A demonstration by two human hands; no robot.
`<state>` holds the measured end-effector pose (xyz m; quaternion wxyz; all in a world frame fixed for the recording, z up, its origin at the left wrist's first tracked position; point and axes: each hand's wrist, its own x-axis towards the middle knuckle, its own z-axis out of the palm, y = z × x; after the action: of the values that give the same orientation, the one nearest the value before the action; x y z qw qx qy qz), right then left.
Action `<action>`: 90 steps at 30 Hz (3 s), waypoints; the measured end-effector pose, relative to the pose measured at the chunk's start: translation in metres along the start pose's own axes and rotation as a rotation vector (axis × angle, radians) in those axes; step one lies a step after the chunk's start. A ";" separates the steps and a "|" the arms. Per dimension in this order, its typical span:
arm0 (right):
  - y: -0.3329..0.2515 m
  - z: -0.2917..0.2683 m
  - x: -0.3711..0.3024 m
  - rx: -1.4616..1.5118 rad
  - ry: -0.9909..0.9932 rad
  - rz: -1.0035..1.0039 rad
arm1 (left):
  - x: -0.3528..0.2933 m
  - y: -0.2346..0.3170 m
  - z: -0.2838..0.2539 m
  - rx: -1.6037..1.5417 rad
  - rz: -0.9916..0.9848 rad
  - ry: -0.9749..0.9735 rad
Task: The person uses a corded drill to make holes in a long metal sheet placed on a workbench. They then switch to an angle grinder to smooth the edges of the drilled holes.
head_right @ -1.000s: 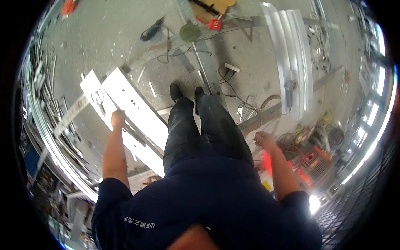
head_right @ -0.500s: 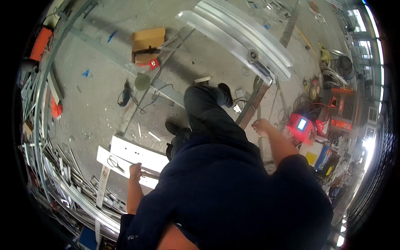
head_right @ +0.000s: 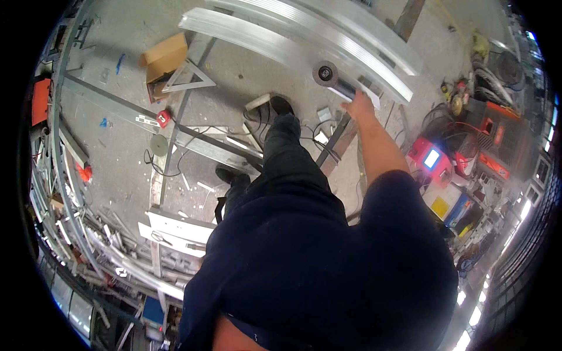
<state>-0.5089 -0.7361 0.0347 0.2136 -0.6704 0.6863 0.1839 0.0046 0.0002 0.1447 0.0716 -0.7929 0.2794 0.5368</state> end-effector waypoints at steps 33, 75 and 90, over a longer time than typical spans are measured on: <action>-0.207 -0.120 -0.226 0.189 -0.736 -0.215 | 0.006 0.073 -0.050 -0.589 -0.169 0.444; -0.707 0.283 -0.477 -2.067 -1.071 -1.478 | -0.016 0.209 0.137 -2.112 -0.555 0.496; -0.696 0.336 -0.490 -1.874 -1.186 -0.472 | 0.065 0.133 0.199 -2.432 0.256 0.186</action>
<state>0.2072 -0.1657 0.0408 -0.0514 -0.4860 -0.0749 0.8692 -0.2082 -0.0519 0.0291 -0.7886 -0.3455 -0.3236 0.3925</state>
